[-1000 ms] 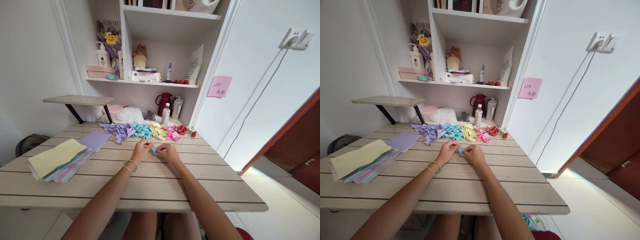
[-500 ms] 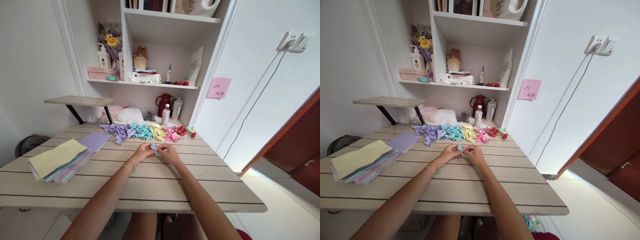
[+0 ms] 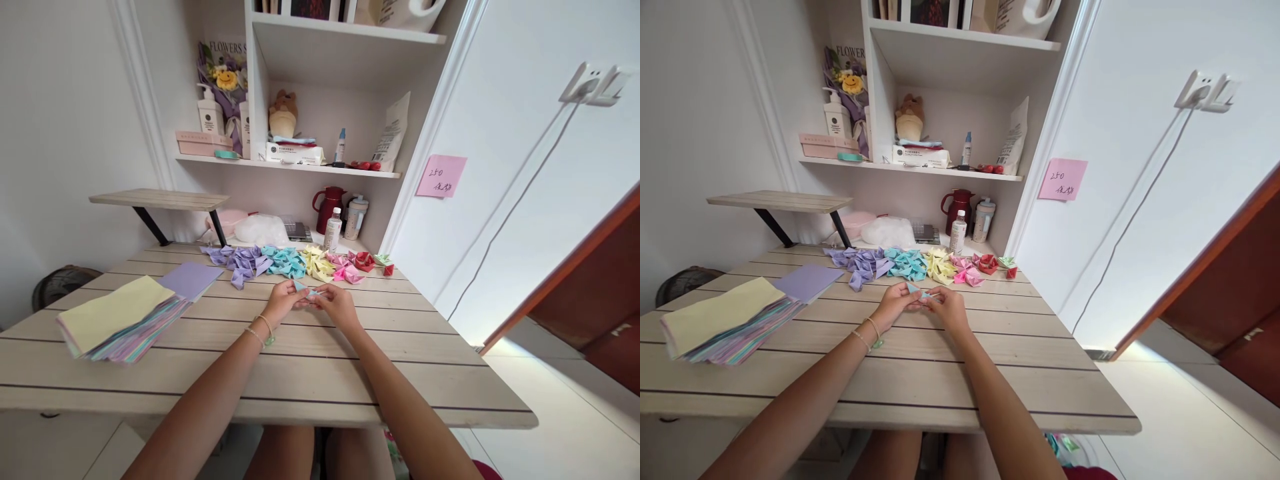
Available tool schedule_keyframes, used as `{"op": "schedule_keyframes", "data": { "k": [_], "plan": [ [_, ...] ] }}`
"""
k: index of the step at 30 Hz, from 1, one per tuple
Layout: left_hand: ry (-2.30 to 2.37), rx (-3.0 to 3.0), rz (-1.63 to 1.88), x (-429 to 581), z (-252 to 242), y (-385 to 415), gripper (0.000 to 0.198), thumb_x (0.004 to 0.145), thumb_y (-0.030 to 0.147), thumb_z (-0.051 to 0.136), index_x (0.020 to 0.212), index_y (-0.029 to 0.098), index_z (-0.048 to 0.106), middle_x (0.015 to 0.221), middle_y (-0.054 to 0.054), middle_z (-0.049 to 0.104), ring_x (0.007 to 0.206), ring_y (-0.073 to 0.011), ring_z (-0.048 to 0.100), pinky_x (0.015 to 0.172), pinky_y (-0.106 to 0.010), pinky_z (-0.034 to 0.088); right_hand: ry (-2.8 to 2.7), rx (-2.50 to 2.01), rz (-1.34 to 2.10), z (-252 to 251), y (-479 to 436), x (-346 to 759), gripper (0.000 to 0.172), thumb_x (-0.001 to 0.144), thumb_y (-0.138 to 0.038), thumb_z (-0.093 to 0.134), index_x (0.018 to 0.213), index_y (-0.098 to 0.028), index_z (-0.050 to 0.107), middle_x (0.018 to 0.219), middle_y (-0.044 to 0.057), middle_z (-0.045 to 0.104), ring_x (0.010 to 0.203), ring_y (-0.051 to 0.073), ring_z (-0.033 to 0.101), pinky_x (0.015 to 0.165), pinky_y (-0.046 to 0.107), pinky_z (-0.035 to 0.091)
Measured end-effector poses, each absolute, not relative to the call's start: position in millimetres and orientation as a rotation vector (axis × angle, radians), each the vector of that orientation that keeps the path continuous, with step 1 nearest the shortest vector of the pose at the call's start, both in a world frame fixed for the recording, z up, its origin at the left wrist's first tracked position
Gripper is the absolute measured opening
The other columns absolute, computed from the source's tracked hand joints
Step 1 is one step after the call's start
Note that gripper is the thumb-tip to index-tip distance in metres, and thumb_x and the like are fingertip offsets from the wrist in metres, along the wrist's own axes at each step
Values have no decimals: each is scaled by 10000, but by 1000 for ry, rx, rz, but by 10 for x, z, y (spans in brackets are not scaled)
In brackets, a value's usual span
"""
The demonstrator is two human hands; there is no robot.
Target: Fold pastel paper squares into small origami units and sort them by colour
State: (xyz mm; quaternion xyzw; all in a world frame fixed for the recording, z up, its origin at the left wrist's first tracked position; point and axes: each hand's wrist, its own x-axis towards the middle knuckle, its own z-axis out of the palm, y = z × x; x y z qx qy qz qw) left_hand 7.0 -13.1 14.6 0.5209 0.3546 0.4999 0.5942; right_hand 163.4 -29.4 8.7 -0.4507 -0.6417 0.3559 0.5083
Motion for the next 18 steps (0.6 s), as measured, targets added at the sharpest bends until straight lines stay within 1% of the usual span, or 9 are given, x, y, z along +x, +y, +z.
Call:
{"op": "schedule_keyframes", "data": {
  "k": [3,5,7,10,13,15,16,18],
  "plan": [
    [816,1142,1183,47,134,-115,391,616,280,741,929,143,551,707,-32,660,593,-128,639,596,-253,540,-1693,-1097,670,151,-314,1686,381,681,-433,644,972,-190,612,673,25,674,617,182,639,614,302,507],
    [812,1078,1209,27,117,-102,458,622,264,741,1008,163,516,720,-23,653,594,-122,638,631,-276,544,-1787,-1095,565,180,-346,1720,342,687,-428,645,943,-200,630,723,33,685,652,181,636,651,305,502],
    [795,1023,1225,11,99,-88,493,632,269,737,1049,172,492,761,-34,651,630,-130,647,658,-293,545,-1812,-1080,530,183,-384,1735,292,706,-426,629,886,-197,647,730,42,687,663,188,636,654,308,502],
    [762,979,1221,3,80,-63,467,666,333,705,1047,174,486,832,-61,647,684,-158,662,673,-309,543,-1714,-1066,557,157,-389,1719,276,733,-435,599,835,-184,652,700,55,685,648,205,648,636,319,511],
    [802,924,1247,0,68,-36,428,698,431,647,998,168,490,829,-73,644,674,-170,668,665,-308,539,-1549,-1113,530,197,-243,1670,303,731,-451,593,839,-174,646,716,71,688,673,225,662,646,335,520],
    [831,885,1275,-7,56,-19,416,713,471,613,967,164,494,805,-74,643,664,-166,667,663,-300,535,-1529,-1152,516,317,-87,1611,326,738,-444,584,900,-167,639,773,86,693,711,231,666,681,350,520],
    [836,878,1281,-11,46,-11,407,718,475,604,957,164,497,797,-73,642,660,-164,666,662,-297,533,-1559,-1170,524,404,-19,1568,351,741,-433,584,962,-164,627,829,99,693,739,234,666,704,361,516],
    [837,884,1281,-16,21,8,386,726,466,597,947,163,502,784,-69,641,655,-165,665,657,-296,531,-1651,-1234,531,606,38,1447,482,704,-395,632,1122,-164,561,996,136,659,835,260,650,755,401,500]
  ]
}}
